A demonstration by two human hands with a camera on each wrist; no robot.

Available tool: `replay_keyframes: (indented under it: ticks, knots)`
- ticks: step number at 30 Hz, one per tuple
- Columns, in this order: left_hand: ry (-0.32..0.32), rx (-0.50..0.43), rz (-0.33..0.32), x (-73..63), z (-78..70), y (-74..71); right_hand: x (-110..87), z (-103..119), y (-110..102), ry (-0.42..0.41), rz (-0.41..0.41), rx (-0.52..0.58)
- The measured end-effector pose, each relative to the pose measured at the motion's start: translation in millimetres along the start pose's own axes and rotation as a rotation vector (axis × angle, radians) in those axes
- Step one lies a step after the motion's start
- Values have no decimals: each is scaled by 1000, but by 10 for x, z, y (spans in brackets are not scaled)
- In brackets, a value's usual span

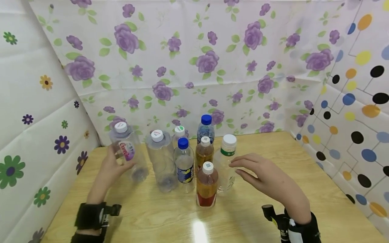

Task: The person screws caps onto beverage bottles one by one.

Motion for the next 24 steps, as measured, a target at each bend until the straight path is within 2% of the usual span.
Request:
replay_keyframes:
  ticks: [2, 4, 10, 18, 21, 24]
  knots:
    - [44, -2, -39, 76, 54, 116, -3, -23, 9, 12, 3, -6]
    - [62, -6, -40, 106, 121, 230, 10, -31, 29, 18, 10, -12]
    - [8, -8, 5, 79, 243, 416, 72, -8, 86, 19, 43, -2]
    - [22, 11, 40, 55, 182, 486, 56, -26, 93, 41, 59, -4]
    - [37, 49, 32, 46, 128, 482, 52, -27, 97, 40, 55, 1]
    - [61, 93, -1, 37, 32, 446, 63, -21, 108, 41, 57, -3]
Point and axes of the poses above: each hand's wrist, its own x-axis towards the middle knuckle, its own y-axis out of the palm, z = x × y, the point moved 8 cm from there along x, towards the middle knuckle, and after that the axes turned 10 degrees about -x, right-handed, at the moved point
